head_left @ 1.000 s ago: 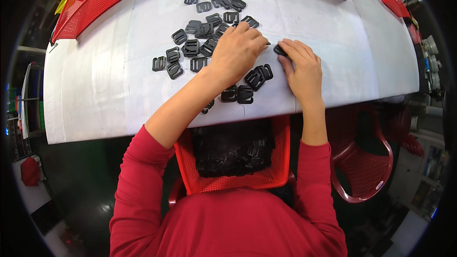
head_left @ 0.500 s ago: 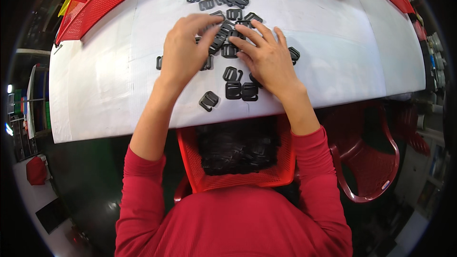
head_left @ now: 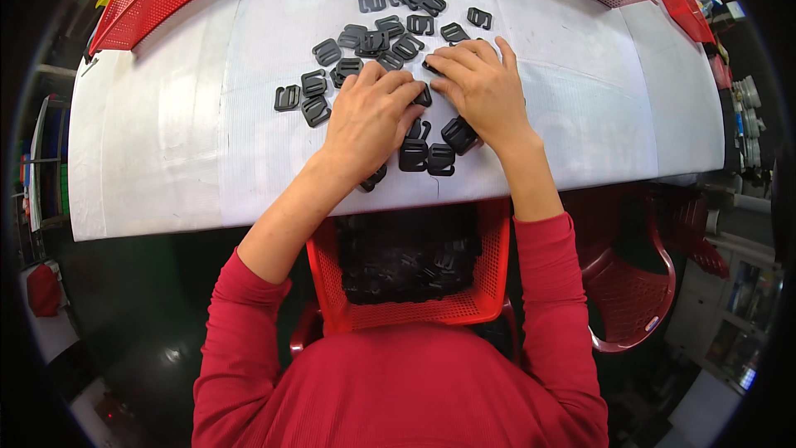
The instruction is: The person sorts small black plastic buckles on a white table, arranging them into neat rows and then transferring them into a red basket. They repeat this process, moving the basket and continuing to sort the buckles by hand.
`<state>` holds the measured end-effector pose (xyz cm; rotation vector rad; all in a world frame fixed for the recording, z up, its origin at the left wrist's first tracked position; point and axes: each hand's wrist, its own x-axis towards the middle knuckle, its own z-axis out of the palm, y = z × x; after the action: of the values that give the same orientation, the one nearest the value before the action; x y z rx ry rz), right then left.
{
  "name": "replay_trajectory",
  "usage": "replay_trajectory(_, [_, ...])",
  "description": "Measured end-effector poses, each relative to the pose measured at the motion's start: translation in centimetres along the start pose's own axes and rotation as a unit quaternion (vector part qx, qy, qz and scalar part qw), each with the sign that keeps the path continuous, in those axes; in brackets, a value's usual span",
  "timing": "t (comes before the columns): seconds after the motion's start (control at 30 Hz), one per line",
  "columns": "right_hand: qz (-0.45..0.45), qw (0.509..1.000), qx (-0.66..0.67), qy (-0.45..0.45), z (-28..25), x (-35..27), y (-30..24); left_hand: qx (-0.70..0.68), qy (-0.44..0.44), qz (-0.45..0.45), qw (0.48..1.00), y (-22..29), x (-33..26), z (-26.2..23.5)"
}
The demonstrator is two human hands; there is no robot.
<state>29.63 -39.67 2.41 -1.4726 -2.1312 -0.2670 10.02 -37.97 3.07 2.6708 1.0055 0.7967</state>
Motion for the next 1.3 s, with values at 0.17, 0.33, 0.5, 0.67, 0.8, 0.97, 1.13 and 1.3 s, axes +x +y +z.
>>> replay_trajectory(0.17, [0.199, 0.958, 0.194, -0.073, -1.2, 1.5, -0.2, -0.037, 0.026, -0.021, 0.999, 0.3, -0.9, -1.5])
replay_trajectory(0.33, [0.182, 0.974, 0.131, 0.02, -3.1, -1.0, 2.2, -0.06, 0.06, -0.092, 0.992, -0.7, -3.9, -4.2])
replay_trajectory(0.5, [0.249, 0.951, 0.185, 0.021, -4.2, -6.0, -0.3, -0.042, -0.015, -0.065, 0.997, 1.4, -7.5, -3.8])
replay_trajectory(0.67, [0.164, 0.978, 0.109, -0.063, -4.7, -8.0, -4.6, -0.001, -0.136, -0.029, 0.99, 3.1, -7.9, -2.9])
replay_trajectory(0.8, [0.161, 0.976, 0.142, -0.047, -5.0, -8.1, -4.7, 0.002, -0.142, -0.024, 0.99, 3.0, -8.2, -3.0])
replay_trajectory(0.97, [0.273, 0.957, 0.093, -0.008, -4.2, -7.9, -1.1, -0.014, -0.122, -0.076, 0.99, 2.9, -9.1, -3.2])
replay_trajectory(1.13, [0.17, 0.966, 0.189, -0.054, -3.5, -6.4, -2.5, 0.01, -0.165, -0.071, 0.984, 3.6, -9.4, -2.8])
replay_trajectory(1.3, [0.065, 0.988, 0.115, -0.081, -1.6, -3.0, -1.8, -0.006, -0.151, -0.02, 0.988, 3.9, -7.2, -2.0])
